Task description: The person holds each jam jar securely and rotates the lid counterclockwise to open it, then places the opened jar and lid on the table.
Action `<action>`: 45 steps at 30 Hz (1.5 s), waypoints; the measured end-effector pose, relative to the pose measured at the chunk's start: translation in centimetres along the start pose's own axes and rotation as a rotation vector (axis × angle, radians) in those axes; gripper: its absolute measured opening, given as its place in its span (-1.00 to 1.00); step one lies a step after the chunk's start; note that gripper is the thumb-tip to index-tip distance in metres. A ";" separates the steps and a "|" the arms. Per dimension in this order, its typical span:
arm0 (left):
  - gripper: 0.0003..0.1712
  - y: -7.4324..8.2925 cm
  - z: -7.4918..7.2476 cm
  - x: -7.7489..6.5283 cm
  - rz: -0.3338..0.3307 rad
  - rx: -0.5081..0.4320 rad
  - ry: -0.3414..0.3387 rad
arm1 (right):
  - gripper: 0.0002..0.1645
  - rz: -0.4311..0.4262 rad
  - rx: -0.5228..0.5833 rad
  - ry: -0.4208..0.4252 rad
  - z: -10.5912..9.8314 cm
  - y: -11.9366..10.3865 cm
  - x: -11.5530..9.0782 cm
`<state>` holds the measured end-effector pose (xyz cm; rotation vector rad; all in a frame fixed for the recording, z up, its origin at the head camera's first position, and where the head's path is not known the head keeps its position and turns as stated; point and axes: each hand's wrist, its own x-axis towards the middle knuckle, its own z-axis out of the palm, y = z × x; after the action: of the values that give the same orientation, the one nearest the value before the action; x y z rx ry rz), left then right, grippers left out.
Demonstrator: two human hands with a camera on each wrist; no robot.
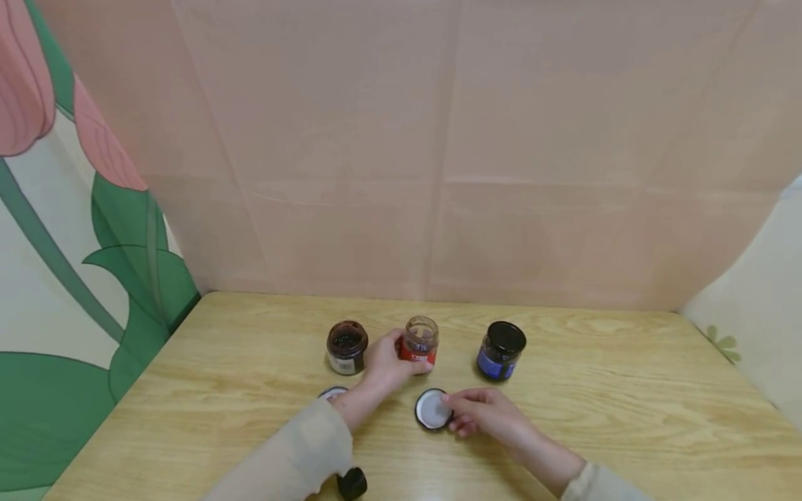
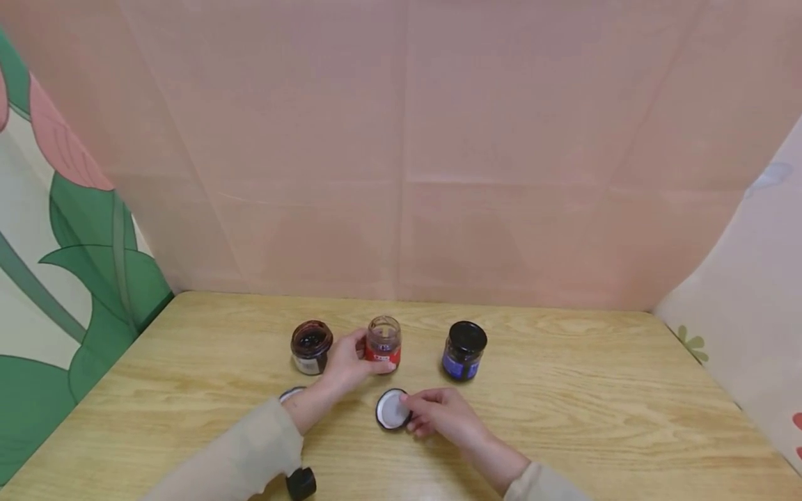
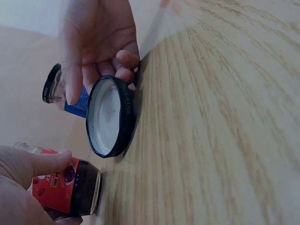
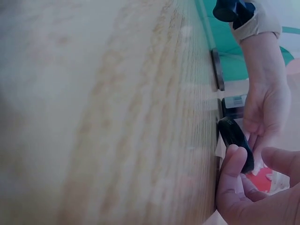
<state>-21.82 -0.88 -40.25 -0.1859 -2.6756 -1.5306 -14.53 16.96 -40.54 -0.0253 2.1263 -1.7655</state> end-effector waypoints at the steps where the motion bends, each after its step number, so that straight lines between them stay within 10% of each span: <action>1: -0.34 0.0 0.0 0.0 0.002 -0.004 0.000 | -0.46 -0.005 0.004 -0.005 0.0 0.0 0.0; 34: -0.09 2.0 -1.3 -0.8 0.168 0.100 0.028 | -0.56 -0.116 0.036 -0.093 -1.2 -0.2 -0.9; 45: -0.10 3.3 -1.4 -1.4 0.344 0.162 0.042 | -0.58 -0.128 -0.027 -0.075 -2.7 -1.0 -1.5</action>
<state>-20.01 -0.56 -36.82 -0.5637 -2.5495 -1.1981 -14.14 19.64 -38.80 -0.2356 2.1371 -1.7767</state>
